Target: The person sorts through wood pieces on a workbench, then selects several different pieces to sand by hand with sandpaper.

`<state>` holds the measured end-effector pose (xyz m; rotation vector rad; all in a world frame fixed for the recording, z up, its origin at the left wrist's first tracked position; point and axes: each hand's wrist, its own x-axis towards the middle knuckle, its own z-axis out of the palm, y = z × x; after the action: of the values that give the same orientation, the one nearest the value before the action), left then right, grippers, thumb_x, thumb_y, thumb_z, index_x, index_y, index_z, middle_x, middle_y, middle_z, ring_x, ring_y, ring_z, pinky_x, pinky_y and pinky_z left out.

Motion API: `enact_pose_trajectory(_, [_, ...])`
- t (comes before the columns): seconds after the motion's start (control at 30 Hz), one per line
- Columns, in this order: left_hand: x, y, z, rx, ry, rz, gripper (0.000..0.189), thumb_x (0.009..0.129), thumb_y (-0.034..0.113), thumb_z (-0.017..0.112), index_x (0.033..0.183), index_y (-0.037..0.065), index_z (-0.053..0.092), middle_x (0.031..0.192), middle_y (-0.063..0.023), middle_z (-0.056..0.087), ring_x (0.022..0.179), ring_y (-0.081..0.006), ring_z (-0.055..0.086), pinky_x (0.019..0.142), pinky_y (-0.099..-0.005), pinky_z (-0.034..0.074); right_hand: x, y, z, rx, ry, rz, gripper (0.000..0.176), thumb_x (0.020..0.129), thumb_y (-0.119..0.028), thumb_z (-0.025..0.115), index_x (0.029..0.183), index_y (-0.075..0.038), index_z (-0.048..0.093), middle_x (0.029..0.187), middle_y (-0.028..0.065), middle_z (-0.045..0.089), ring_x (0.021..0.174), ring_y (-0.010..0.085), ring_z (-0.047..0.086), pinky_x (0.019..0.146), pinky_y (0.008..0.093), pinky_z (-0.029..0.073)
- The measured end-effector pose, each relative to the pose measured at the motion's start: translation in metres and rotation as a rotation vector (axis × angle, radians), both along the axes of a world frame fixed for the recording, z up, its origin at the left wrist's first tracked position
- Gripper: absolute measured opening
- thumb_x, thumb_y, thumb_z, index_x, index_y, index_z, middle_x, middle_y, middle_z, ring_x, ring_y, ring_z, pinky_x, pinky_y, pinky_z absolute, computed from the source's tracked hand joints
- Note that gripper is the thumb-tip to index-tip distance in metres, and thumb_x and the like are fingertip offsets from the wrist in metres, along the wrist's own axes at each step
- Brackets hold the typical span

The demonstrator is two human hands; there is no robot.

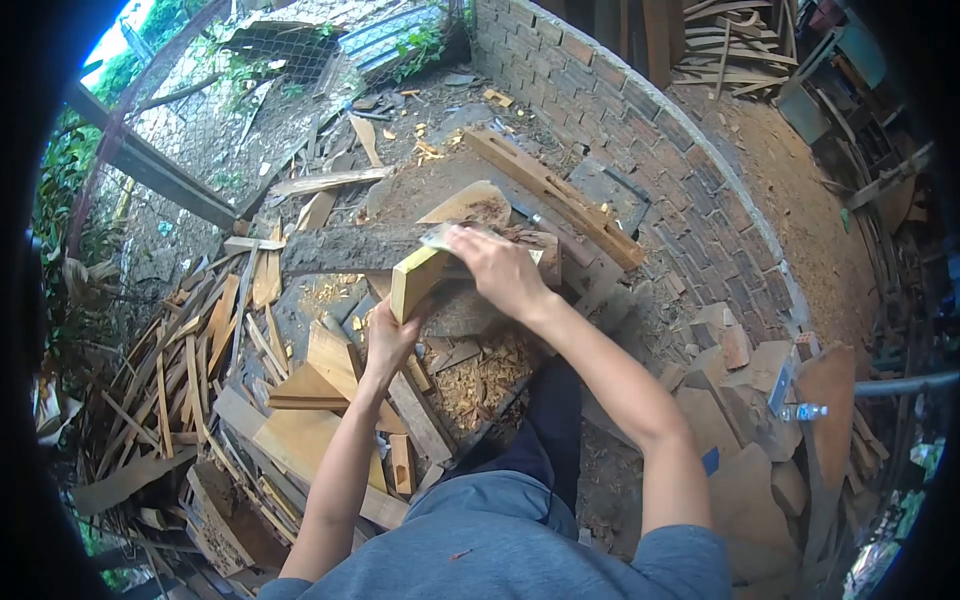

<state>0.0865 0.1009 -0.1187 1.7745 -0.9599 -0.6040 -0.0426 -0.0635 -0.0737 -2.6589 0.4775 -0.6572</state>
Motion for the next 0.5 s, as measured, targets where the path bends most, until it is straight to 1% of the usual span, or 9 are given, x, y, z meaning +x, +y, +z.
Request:
enact_pose_trajectory(0.07, [0.007, -0.005, -0.003, -0.055, -0.025, -0.001, 0.028, 0.085, 0.01, 0.069, 0.113, 0.003, 0.067, 0.09, -0.0161, 0.073, 0.084, -0.0239, 0.072, 0.075, -0.0345, 0.054, 0.008, 0.005, -0.002, -0.044, -0.014, 0.055, 0.036, 0.089, 0.002, 0.048, 0.122, -0.001, 0.063, 0.125, 0.0162, 0.065, 0.114, 0.0289, 0.065, 0.098, 0.0381, 0.054])
enact_pose_trajectory(0.1, [0.007, -0.003, -0.005, -0.07, -0.038, -0.002, 0.028, 0.086, 0.011, 0.069, 0.113, 0.003, 0.067, 0.09, -0.0159, 0.073, 0.084, -0.0238, 0.072, 0.075, -0.0345, 0.054, 0.013, 0.021, 0.001, -0.165, -0.084, 0.107, 0.035, 0.089, 0.001, 0.049, 0.122, 0.0, 0.062, 0.124, 0.019, 0.065, 0.113, 0.0302, 0.066, 0.098, 0.0392, 0.054])
enact_pose_trajectory(0.13, [0.005, 0.003, -0.01, -0.07, -0.048, -0.011, 0.028, 0.086, 0.012, 0.069, 0.113, 0.003, 0.067, 0.09, -0.0158, 0.073, 0.084, -0.0237, 0.072, 0.074, -0.0345, 0.054, 0.014, 0.041, 0.022, -0.131, -0.134, 0.171, 0.035, 0.089, 0.001, 0.05, 0.122, 0.002, 0.062, 0.122, 0.0211, 0.066, 0.111, 0.0305, 0.067, 0.1, 0.04, 0.053])
enact_pose_trajectory(0.2, [0.003, 0.008, -0.018, -0.007, -0.004, -0.031, 0.027, 0.087, 0.013, 0.07, 0.111, 0.002, 0.067, 0.09, -0.015, 0.073, 0.083, -0.0222, 0.071, 0.075, -0.0345, 0.053, 0.015, 0.035, 0.024, -0.151, -0.18, 0.228, 0.035, 0.09, 0.0, 0.049, 0.122, 0.002, 0.062, 0.121, 0.0203, 0.066, 0.111, 0.0297, 0.067, 0.101, 0.04, 0.052])
enact_pose_trajectory(0.27, [0.002, 0.001, -0.015, -0.09, 0.077, -0.004, 0.026, 0.087, 0.012, 0.069, 0.111, 0.001, 0.067, 0.091, -0.0145, 0.073, 0.083, -0.0201, 0.07, 0.075, -0.0339, 0.053, 0.012, -0.002, -0.019, -0.136, -0.056, 0.074, 0.035, 0.09, -0.001, 0.049, 0.122, 0.001, 0.062, 0.124, 0.019, 0.065, 0.113, 0.0287, 0.066, 0.1, 0.0394, 0.053])
enact_pose_trajectory(0.33, [0.005, 0.0, 0.0, -0.013, 0.024, 0.0, 0.026, 0.088, 0.012, 0.069, 0.111, 0.002, 0.067, 0.092, -0.0143, 0.073, 0.084, -0.0185, 0.07, 0.076, -0.0335, 0.053, 0.01, -0.012, -0.022, -0.099, 0.011, -0.005, 0.044, 0.089, 0.008, 0.043, 0.129, -0.001, 0.059, 0.126, 0.0179, 0.064, 0.115, 0.0296, 0.065, 0.103, 0.0413, 0.051])
enact_pose_trajectory(0.43, [0.01, 0.003, -0.007, 0.012, 0.067, -0.045, 0.026, 0.088, 0.012, 0.069, 0.112, 0.002, 0.066, 0.091, -0.0148, 0.073, 0.084, -0.0197, 0.07, 0.076, -0.0337, 0.053, 0.015, 0.035, 0.003, -0.187, -0.089, 0.141, 0.043, 0.087, 0.006, 0.045, 0.128, 0.002, 0.059, 0.127, 0.0213, 0.062, 0.116, 0.0317, 0.063, 0.104, 0.0404, 0.05])
enact_pose_trajectory(0.47, [0.008, 0.003, -0.012, -0.046, 0.065, -0.038, 0.026, 0.088, 0.013, 0.069, 0.111, 0.002, 0.067, 0.09, -0.0148, 0.072, 0.083, -0.0198, 0.07, 0.075, -0.0339, 0.053, 0.01, 0.048, 0.023, -0.152, -0.109, 0.128, 0.042, 0.087, 0.005, 0.047, 0.127, 0.002, 0.06, 0.126, 0.0222, 0.063, 0.115, 0.0325, 0.064, 0.102, 0.0402, 0.051])
enact_pose_trajectory(0.5, [0.006, 0.002, -0.016, -0.108, 0.066, -0.032, 0.026, 0.087, 0.013, 0.069, 0.11, 0.002, 0.067, 0.089, -0.0148, 0.072, 0.083, -0.02, 0.07, 0.075, -0.0341, 0.053, 0.008, 0.039, 0.014, -0.147, -0.097, 0.116, 0.042, 0.087, 0.004, 0.047, 0.127, 0.001, 0.06, 0.126, 0.0216, 0.063, 0.114, 0.0325, 0.065, 0.102, 0.0399, 0.051])
